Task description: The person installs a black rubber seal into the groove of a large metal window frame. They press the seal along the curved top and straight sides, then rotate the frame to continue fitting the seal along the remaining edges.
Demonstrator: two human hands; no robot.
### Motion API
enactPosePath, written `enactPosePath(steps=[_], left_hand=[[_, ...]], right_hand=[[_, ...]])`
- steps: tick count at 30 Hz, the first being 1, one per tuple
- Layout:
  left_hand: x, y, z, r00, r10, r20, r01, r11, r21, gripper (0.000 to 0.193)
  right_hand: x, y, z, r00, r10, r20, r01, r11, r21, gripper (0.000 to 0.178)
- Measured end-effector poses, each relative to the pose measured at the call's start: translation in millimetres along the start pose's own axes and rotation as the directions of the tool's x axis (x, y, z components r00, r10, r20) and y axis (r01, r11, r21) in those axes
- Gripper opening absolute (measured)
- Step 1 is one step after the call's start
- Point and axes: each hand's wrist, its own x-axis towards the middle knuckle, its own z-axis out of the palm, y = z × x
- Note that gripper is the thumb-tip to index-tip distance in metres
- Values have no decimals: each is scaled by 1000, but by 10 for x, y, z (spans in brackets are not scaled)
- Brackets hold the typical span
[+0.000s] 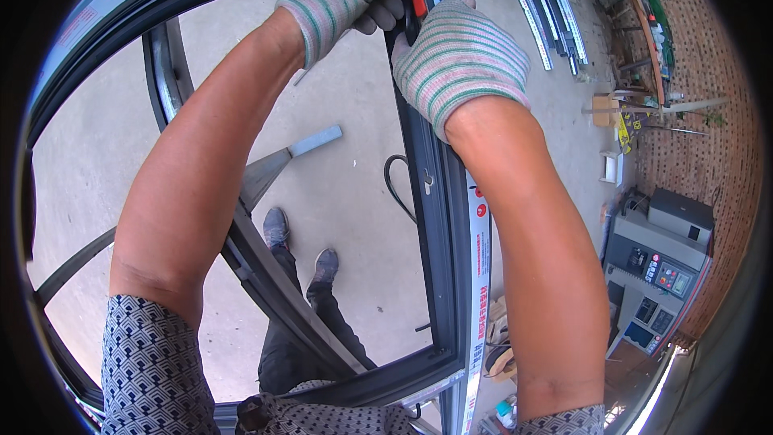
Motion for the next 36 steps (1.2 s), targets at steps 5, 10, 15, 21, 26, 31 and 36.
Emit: enactPosePath(steps=[5,10,15,21,26,31,36], left_hand=[[19,-11,19,1000,14,3,-14,1000,9,24],[-18,-21,-5,1000,7,-28,-7,1000,-30,23],[1,-10,48,1000,4,-3,-4,999,-50,23],[-21,-21,-4,1000,12,-29,-12,1000,-16,24],[1,2,8,1000,1,-31,-1,1000,16,25],[-5,-3,14,1000,1,-3,-1,1000,-12,25],[-18,-10,-37,1000,-13,-18,12,999,-35,23]], right_hand=[[-14,40,48,998,-9,-64,12,998,59,64],[-376,200,52,982,-99,-162,134,965,225,61],[-1169,903,52,995,-49,84,-5,836,548,47],[-1690,1058,117,987,-116,-112,159,808,567,22],[-1755,733,-4,954,-185,-236,247,931,270,22],[-1712,400,-81,992,-124,-37,125,991,42,13],[-1632,326,-24,985,-158,-74,157,987,-13,12]])
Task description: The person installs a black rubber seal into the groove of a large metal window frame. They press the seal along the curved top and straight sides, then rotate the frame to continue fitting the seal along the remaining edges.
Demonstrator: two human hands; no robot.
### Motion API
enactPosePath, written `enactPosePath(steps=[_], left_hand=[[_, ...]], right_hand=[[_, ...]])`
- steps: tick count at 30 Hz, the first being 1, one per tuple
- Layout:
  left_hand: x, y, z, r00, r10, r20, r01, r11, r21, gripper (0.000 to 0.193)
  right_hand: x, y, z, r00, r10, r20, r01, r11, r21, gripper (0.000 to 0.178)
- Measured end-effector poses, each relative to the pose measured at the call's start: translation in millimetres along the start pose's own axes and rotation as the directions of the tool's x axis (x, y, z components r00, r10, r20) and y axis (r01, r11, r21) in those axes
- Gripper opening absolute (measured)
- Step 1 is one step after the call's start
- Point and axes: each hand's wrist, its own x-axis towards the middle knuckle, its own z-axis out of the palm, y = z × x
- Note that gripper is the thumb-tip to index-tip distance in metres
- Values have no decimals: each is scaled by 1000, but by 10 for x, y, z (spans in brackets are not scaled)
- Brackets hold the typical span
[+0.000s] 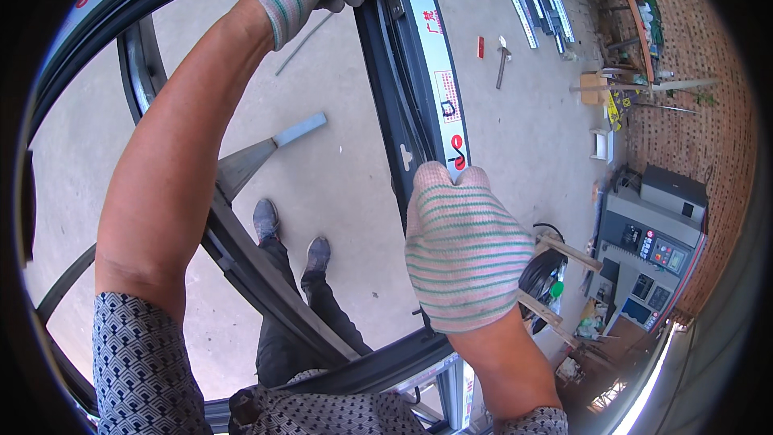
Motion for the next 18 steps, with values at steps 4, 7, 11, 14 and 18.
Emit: enactPosePath(steps=[4,7,11,14,18], left_hand=[[-5,9,33,1000,12,17,-11,1000,-28,22],[-7,16,20,1000,0,12,1,1000,-31,22],[-19,31,28,1000,-3,0,3,1000,-10,22],[3,26,31,1000,-4,21,4,1000,-13,23],[-16,42,2,1000,-23,12,23,1000,5,23]], right_hand=[[16,-45,-3,997,-44,68,47,998,-46,10],[51,-58,67,993,-51,108,57,997,-47,11],[63,-87,87,994,-44,102,52,996,-78,14],[33,-75,103,995,-39,95,49,994,-100,14],[21,-68,99,997,-36,73,42,996,-81,13]])
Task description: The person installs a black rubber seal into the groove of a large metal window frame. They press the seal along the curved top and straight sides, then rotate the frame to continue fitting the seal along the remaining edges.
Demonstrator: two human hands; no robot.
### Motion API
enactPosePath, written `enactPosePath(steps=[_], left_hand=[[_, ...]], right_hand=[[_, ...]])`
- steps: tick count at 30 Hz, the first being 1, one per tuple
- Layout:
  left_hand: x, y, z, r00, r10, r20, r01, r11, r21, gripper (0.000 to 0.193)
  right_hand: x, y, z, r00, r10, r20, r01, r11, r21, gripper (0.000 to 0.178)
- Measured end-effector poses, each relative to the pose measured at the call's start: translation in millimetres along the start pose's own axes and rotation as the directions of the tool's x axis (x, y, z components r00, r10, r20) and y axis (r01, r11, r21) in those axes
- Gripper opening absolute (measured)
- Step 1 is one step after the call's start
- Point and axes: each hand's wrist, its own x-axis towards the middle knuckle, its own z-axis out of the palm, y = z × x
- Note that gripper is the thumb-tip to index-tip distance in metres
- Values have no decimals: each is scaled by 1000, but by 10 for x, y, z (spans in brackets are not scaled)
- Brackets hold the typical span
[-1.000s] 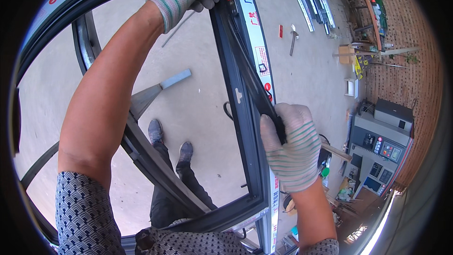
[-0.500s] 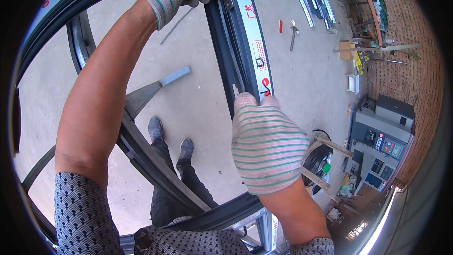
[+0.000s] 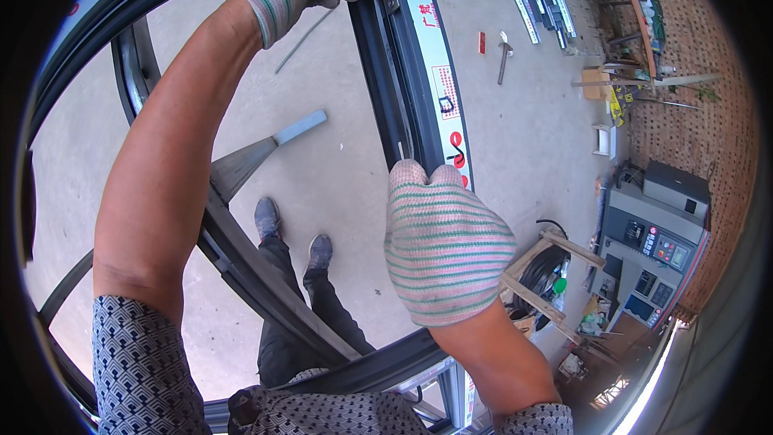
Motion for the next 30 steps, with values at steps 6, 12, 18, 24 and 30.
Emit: enactPosePath(steps=[6,12,18,24,30], left_hand=[[-31,29,0,1000,-12,23,12,1000,28,25],[-135,101,-30,997,-44,56,39,995,91,27],[-372,284,-9,949,-146,278,98,979,177,37],[-351,289,23,887,-331,323,202,905,373,38],[-374,290,-40,867,-270,419,169,950,262,34]], right_hand=[[-25,40,4,1000,-12,29,12,1000,0,11],[9,25,31,1000,-8,-22,8,1000,-3,13],[-35,59,37,999,13,33,-14,1000,15,13],[-24,53,34,999,-13,40,12,1000,23,15],[-11,44,26,999,-34,31,33,999,23,15]])
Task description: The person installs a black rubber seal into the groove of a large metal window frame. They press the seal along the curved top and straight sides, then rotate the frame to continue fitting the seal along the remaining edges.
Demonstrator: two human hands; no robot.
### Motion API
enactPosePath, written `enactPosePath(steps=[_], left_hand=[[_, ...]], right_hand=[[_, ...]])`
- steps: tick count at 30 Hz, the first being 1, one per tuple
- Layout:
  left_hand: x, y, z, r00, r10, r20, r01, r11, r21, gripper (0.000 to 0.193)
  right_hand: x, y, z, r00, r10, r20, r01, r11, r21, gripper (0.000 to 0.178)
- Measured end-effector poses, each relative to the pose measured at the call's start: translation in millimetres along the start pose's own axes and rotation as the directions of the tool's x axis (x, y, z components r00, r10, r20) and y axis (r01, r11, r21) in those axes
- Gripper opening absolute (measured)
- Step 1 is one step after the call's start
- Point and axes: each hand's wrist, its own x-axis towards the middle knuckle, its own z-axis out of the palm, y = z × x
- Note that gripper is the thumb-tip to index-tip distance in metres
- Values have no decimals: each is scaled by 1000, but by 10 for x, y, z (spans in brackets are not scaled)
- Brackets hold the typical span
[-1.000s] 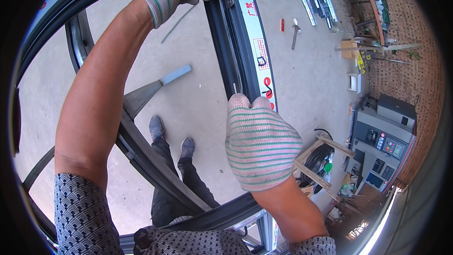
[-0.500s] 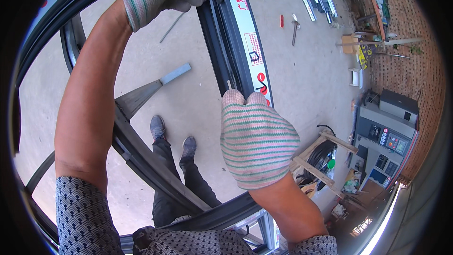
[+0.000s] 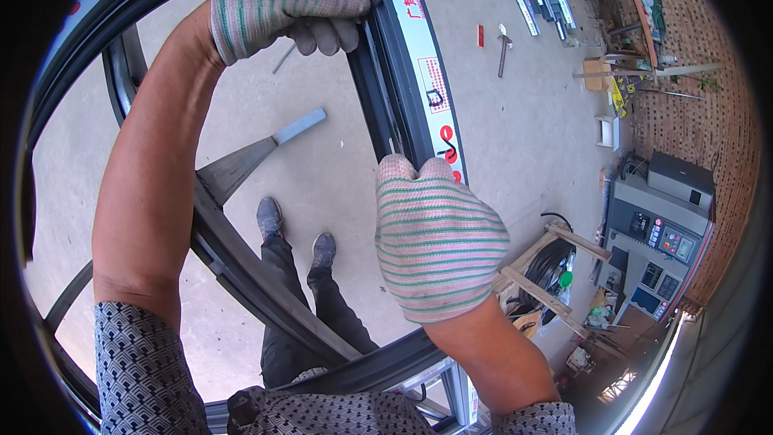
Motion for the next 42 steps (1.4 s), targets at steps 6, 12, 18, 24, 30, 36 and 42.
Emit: enactPosePath(steps=[6,12,18,24,30,36,42], left_hand=[[98,-113,-13,1000,-10,3,10,994,-105,32],[137,-160,-1,1000,-9,-28,6,992,-128,30],[156,-157,7,999,-15,-29,11,989,-144,29],[165,-143,18,999,-19,-37,14,993,-115,30],[177,-191,-27,999,-22,-34,19,994,-110,31],[165,-109,35,999,-34,-40,32,998,-53,34],[198,-162,0,1000,-12,-20,12,999,-41,33]], right_hand=[[-7,-1,-10,1000,8,17,-7,1000,-16,11],[88,-26,44,995,16,-99,-25,995,-94,17],[288,17,48,970,64,-236,-72,997,-27,22],[489,94,117,927,141,-347,-55,968,246,62],[790,49,51,965,230,-128,-196,952,236,70],[1070,79,22,968,222,-118,-205,968,142,62],[1155,98,99,958,266,-108,-242,950,195,64]])
